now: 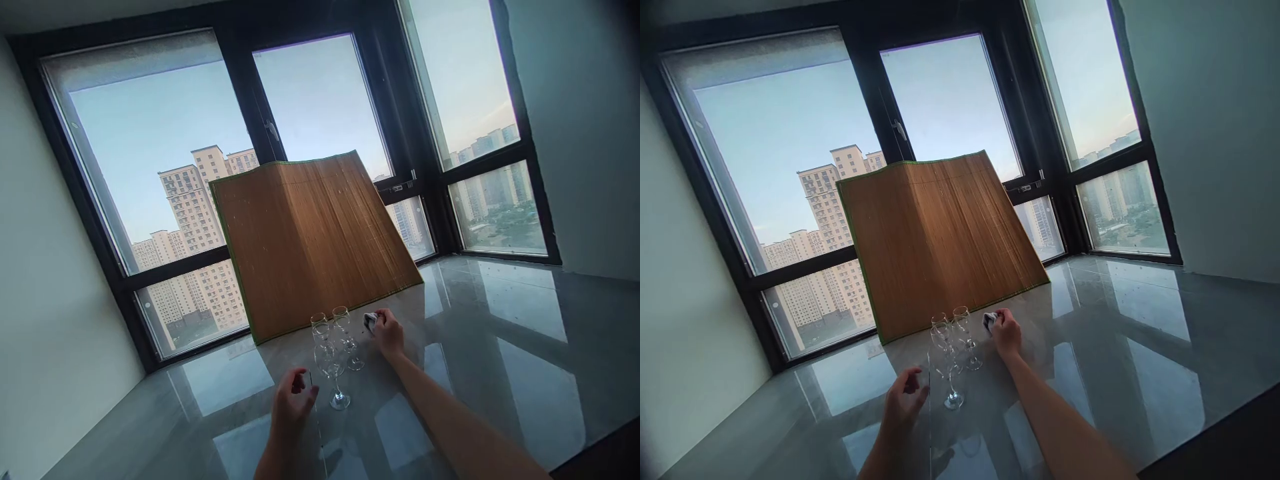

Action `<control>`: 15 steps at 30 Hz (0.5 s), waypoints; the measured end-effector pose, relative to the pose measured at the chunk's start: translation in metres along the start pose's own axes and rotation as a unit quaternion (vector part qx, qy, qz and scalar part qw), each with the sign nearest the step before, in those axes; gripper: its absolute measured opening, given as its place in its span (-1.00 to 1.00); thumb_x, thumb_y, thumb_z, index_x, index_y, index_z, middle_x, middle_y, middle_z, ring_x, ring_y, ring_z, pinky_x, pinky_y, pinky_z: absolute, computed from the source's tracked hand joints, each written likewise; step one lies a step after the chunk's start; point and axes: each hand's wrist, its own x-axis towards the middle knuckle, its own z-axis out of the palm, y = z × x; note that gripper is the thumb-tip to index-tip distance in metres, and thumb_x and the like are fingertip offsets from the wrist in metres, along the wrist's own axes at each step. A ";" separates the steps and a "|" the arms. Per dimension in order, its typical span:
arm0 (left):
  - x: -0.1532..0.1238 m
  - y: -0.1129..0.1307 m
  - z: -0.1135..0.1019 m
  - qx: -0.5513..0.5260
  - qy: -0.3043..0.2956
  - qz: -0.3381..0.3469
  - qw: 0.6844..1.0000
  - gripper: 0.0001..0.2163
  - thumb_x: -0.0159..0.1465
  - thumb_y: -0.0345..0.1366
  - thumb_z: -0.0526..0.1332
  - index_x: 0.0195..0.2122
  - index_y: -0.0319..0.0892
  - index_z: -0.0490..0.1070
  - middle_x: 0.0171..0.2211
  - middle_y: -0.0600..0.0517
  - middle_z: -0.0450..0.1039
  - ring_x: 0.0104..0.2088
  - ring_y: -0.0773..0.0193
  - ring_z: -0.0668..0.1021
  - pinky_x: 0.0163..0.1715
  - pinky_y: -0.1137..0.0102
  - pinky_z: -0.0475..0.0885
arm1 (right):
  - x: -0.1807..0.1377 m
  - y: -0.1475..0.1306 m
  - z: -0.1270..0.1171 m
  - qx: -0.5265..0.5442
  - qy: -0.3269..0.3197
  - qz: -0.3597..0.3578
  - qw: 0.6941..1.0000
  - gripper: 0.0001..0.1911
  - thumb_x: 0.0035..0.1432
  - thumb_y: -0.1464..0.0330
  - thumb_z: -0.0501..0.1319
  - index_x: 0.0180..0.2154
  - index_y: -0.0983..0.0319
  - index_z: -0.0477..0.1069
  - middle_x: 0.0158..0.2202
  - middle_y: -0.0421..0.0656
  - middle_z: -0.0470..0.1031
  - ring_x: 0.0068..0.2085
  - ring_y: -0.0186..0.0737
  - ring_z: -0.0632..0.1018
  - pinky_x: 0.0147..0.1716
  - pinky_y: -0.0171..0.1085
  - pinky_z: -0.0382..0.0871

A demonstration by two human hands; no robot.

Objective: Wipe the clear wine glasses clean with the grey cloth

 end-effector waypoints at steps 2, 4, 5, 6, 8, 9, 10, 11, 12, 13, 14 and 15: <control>-0.003 -0.003 0.009 -0.028 -0.006 -0.007 1.000 -0.35 0.04 0.21 0.29 0.01 -0.17 0.44 -0.33 -0.03 0.48 -0.32 0.15 0.53 -0.22 0.25 0.47 | 0.001 0.000 0.002 -0.003 -0.004 -0.001 1.000 -0.64 0.24 0.38 -0.03 -0.17 0.23 0.53 -0.26 -0.04 0.61 -0.25 -0.10 0.56 -0.29 -0.26 0.28; -0.004 -0.005 0.018 -0.058 -0.015 -0.015 0.998 -0.20 -0.01 0.21 0.32 0.18 -0.16 0.31 -0.21 -0.07 0.48 -0.26 0.12 0.55 -0.18 0.21 0.48 | 0.003 0.000 0.004 -0.006 -0.007 0.001 1.000 -0.65 0.24 0.39 -0.03 -0.18 0.22 0.53 -0.26 -0.04 0.61 -0.26 -0.10 0.56 -0.29 -0.27 0.27; -0.005 -0.007 0.022 -0.072 -0.020 -0.019 0.997 -0.14 -0.02 0.21 0.33 0.24 -0.16 0.24 -0.16 -0.09 0.47 -0.22 0.11 0.55 -0.16 0.19 0.48 | 0.004 0.000 0.005 -0.008 -0.008 0.002 1.000 -0.65 0.25 0.39 -0.03 -0.18 0.22 0.54 -0.26 -0.05 0.61 -0.26 -0.11 0.56 -0.29 -0.27 0.27; -0.004 -0.007 0.025 -0.082 -0.025 -0.024 0.996 -0.10 -0.02 0.20 0.34 0.28 -0.16 0.18 -0.12 -0.10 0.46 -0.18 0.09 0.56 -0.13 0.17 0.48 | 0.004 0.000 0.005 -0.010 -0.009 0.004 1.000 -0.65 0.25 0.39 -0.03 -0.18 0.22 0.54 -0.27 -0.05 0.61 -0.25 -0.11 0.56 -0.30 -0.27 0.27; -0.003 -0.008 0.028 -0.072 -0.048 -0.030 0.996 -0.10 -0.04 0.16 0.37 0.27 -0.18 0.20 -0.06 -0.14 0.45 -0.08 0.03 0.54 -0.04 0.11 0.45 | 0.005 0.001 0.006 -0.013 -0.010 0.009 1.000 -0.65 0.26 0.39 -0.02 -0.17 0.21 0.54 -0.27 -0.06 0.61 -0.26 -0.12 0.55 -0.30 -0.28 0.26; -0.002 -0.007 0.028 -0.048 -0.068 -0.027 0.996 -0.15 -0.04 0.14 0.38 0.22 -0.18 0.26 -0.03 -0.16 0.45 -0.03 -0.01 0.53 0.01 0.08 0.43 | 0.006 0.001 0.006 -0.015 -0.011 0.011 1.000 -0.65 0.26 0.40 -0.02 -0.16 0.21 0.54 -0.27 -0.06 0.61 -0.26 -0.12 0.55 -0.30 -0.28 0.25; -0.001 -0.005 0.028 -0.013 -0.090 -0.018 0.996 -0.21 -0.05 0.12 0.39 0.17 -0.18 0.33 0.01 -0.18 0.44 0.02 -0.04 0.51 0.05 0.05 0.40 | 0.006 0.002 0.007 -0.016 -0.012 0.014 1.000 -0.65 0.26 0.40 -0.02 -0.16 0.21 0.54 -0.27 -0.06 0.61 -0.26 -0.13 0.55 -0.30 -0.28 0.25; 0.000 -0.003 0.027 0.030 -0.110 -0.005 0.993 -0.27 -0.04 0.10 0.40 0.12 -0.17 0.39 0.04 -0.19 0.43 0.05 -0.08 0.49 0.08 0.02 0.38 | 0.006 0.003 0.007 -0.017 -0.012 0.016 1.000 -0.65 0.26 0.40 -0.02 -0.16 0.22 0.54 -0.27 -0.06 0.61 -0.26 -0.13 0.55 -0.31 -0.28 0.25; 0.000 0.000 0.026 0.076 -0.127 0.012 0.989 -0.32 -0.02 0.08 0.39 0.10 -0.14 0.44 0.07 -0.19 0.42 0.08 -0.11 0.47 0.10 0.01 0.35 | 0.006 0.003 0.007 -0.018 -0.013 0.018 1.000 -0.65 0.26 0.40 -0.02 -0.16 0.22 0.54 -0.27 -0.06 0.61 -0.26 -0.13 0.55 -0.31 -0.28 0.25; 0.000 0.003 0.025 0.119 -0.138 0.031 0.983 -0.36 0.01 0.07 0.38 0.09 -0.11 0.46 0.09 -0.19 0.42 0.11 -0.13 0.45 0.13 -0.01 0.31 | 0.006 0.004 0.007 -0.018 -0.014 0.019 1.000 -0.65 0.26 0.40 -0.02 -0.16 0.22 0.54 -0.27 -0.05 0.61 -0.25 -0.13 0.55 -0.31 -0.28 0.26; 0.001 0.007 0.025 0.158 -0.147 0.051 0.975 -0.38 0.04 0.07 0.36 0.10 -0.08 0.47 0.11 -0.18 0.41 0.13 -0.14 0.43 0.16 -0.03 0.27 | 0.006 0.004 0.007 -0.018 -0.014 0.019 1.000 -0.65 0.27 0.40 -0.02 -0.16 0.22 0.54 -0.26 -0.05 0.61 -0.25 -0.13 0.55 -0.30 -0.28 0.26; 0.001 0.010 0.025 0.189 -0.156 0.065 0.967 -0.40 0.07 0.07 0.33 0.13 -0.04 0.46 0.13 -0.18 0.40 0.16 -0.15 0.40 0.20 -0.06 0.21 | 0.006 0.005 0.007 -0.017 -0.014 0.019 1.000 -0.65 0.27 0.40 -0.02 -0.16 0.22 0.54 -0.26 -0.05 0.61 -0.24 -0.13 0.55 -0.30 -0.28 0.26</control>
